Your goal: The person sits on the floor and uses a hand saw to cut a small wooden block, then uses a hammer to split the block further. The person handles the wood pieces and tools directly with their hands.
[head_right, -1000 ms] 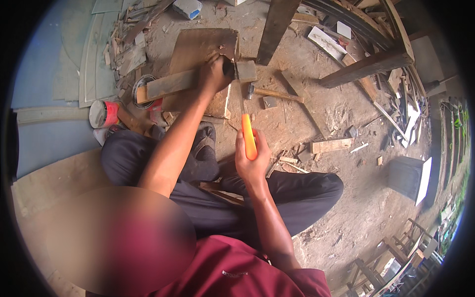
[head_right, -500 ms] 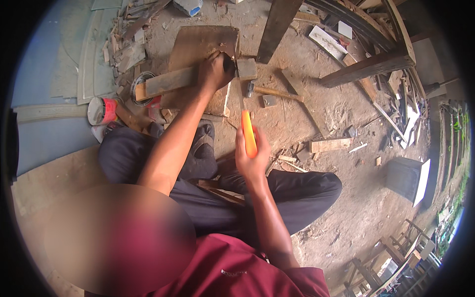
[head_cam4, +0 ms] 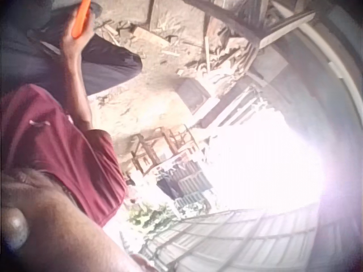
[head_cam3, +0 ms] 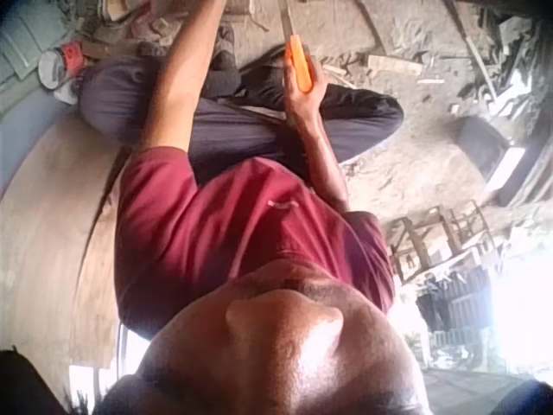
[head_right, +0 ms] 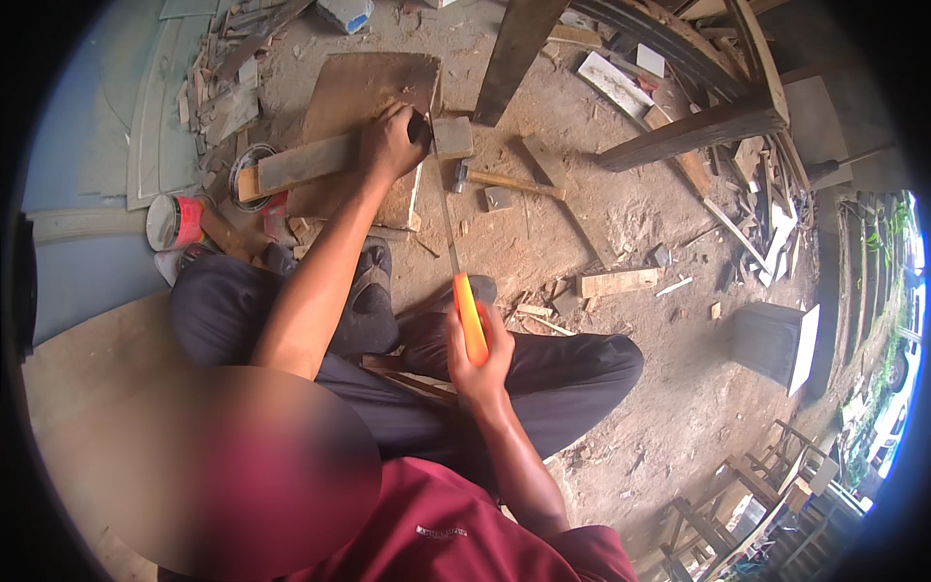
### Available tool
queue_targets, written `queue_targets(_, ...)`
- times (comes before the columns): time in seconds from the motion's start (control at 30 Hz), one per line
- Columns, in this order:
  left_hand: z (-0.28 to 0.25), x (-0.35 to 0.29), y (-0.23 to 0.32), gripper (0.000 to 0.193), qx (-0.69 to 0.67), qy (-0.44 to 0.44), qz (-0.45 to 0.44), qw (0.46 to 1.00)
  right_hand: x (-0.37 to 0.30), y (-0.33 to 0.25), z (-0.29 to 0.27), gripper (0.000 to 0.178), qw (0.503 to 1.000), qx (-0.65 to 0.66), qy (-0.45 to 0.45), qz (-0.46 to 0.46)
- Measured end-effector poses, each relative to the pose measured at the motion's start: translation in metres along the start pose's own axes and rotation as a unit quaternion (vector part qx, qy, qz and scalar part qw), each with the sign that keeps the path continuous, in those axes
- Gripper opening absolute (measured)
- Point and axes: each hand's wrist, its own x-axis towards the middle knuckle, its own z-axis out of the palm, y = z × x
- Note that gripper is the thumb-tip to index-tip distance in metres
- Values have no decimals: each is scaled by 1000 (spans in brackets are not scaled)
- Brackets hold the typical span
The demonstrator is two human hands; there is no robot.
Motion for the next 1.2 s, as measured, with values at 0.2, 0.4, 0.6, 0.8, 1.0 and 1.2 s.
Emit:
queue_targets(0.2, 4, 1, -6, 26, -17, 21, 27, 999, 65, 4, 37, 15, 998, -37, 17, -40)
queue_targets(0.4, 13, 2, -4, 19, 26, 82, -3, 996, -15, 20, 9, 14, 1000, 18, -7, 2)
queue_targets(0.6, 11, 7, 9, 23, 51, 59, -72, 994, -36, 15, -8, 14, 1000, 15, -5, 21)
queue_targets(0.8, 3, 9, 16, 24, 14, 49, -74, 996, 72, 2, 36, 17, 1000, 5, 10, -21)
queue_targets(1.0, 12, 10, 3, 25, 70, 64, -75, 993, -9, 24, 8, 13, 1000, 19, -17, 12)
queue_targets(1.2, 14, 9, 4, 25, 52, 103, -48, 992, -22, 3, -16, 17, 997, 42, -32, 60)
